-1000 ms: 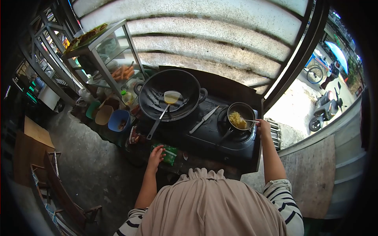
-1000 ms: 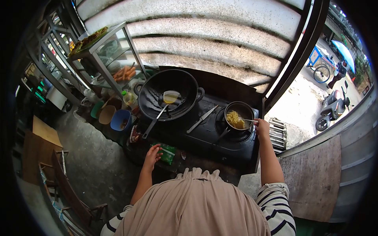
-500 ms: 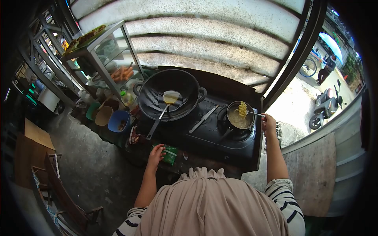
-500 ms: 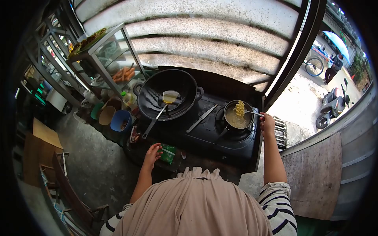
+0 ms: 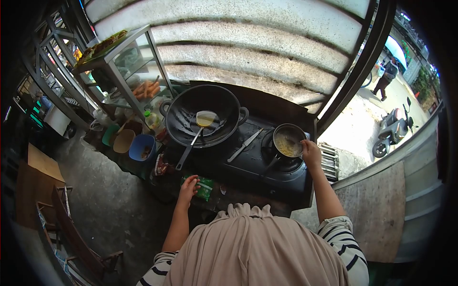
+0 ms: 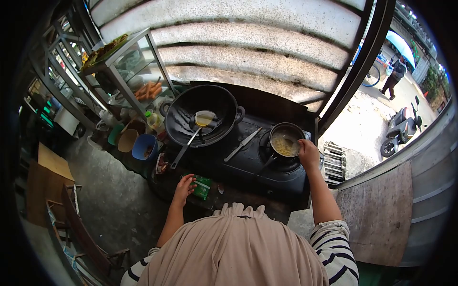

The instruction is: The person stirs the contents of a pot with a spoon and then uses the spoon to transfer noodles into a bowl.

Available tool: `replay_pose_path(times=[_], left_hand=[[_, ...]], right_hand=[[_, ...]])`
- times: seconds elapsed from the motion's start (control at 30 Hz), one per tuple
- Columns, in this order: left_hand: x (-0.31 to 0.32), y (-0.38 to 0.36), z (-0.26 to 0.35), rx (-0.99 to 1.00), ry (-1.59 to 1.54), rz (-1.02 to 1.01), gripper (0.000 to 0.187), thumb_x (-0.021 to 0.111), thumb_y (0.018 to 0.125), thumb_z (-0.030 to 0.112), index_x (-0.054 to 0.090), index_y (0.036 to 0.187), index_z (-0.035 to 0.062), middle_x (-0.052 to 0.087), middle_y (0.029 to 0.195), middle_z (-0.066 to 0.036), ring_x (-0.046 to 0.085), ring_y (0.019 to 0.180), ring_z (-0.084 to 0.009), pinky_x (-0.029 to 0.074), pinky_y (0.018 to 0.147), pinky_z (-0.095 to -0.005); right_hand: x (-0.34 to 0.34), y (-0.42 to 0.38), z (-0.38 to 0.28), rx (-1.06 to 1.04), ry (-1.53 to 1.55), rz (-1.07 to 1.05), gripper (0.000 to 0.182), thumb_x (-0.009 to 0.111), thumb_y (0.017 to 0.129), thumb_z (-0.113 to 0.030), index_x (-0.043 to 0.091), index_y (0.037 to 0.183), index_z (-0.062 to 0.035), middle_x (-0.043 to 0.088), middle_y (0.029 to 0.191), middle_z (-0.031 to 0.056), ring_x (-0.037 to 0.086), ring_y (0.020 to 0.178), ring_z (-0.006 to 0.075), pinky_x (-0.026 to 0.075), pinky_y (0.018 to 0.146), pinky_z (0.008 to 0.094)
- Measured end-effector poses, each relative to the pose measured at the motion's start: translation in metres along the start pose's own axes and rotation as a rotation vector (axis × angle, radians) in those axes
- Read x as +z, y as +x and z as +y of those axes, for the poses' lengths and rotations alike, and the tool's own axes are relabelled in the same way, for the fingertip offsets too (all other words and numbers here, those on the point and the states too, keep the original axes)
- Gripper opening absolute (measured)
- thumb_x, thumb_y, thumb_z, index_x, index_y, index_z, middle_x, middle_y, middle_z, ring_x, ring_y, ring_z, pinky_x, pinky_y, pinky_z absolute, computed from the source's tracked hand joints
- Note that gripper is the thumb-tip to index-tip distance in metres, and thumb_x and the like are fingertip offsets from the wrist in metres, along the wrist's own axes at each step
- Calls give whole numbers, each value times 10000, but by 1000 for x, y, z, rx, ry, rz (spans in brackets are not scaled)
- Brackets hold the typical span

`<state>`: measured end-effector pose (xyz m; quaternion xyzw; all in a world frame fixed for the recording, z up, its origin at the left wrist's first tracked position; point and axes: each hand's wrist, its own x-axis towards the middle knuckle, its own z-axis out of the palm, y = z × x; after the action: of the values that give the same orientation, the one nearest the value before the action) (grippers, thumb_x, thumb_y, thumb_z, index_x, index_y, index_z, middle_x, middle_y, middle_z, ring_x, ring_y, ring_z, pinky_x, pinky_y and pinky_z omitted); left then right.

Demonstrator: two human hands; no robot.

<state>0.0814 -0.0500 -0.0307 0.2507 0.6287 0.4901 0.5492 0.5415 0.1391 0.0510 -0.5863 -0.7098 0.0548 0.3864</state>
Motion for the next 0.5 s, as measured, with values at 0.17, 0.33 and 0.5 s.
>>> replay_pose_path(times=[0.17,0.33,0.5], left_hand=[[-1,-1,0,9,-6,-3,288,502,935,253,532,1197,136,590,1052,12,583,843,-80,439,707,-226],[-2,0,-2,0,-1,6,273,502,935,255,548,1180,145,603,1045,25,568,822,-60,422,688,-205],[-1,-1,0,0,8,5,280,501,936,256,543,1187,140,602,1049,23,569,823,-65,424,693,-211]], right_hand=[[18,0,17,172,66,-90,223,516,894,-201,662,884,-32,634,726,146,611,672,288,468,620,364],[29,3,46,400,234,-223,241,487,897,-191,661,880,-25,595,625,65,522,462,143,406,446,271],[15,-3,41,862,720,-182,214,473,885,-181,621,917,-30,526,607,8,356,365,82,258,332,214]])
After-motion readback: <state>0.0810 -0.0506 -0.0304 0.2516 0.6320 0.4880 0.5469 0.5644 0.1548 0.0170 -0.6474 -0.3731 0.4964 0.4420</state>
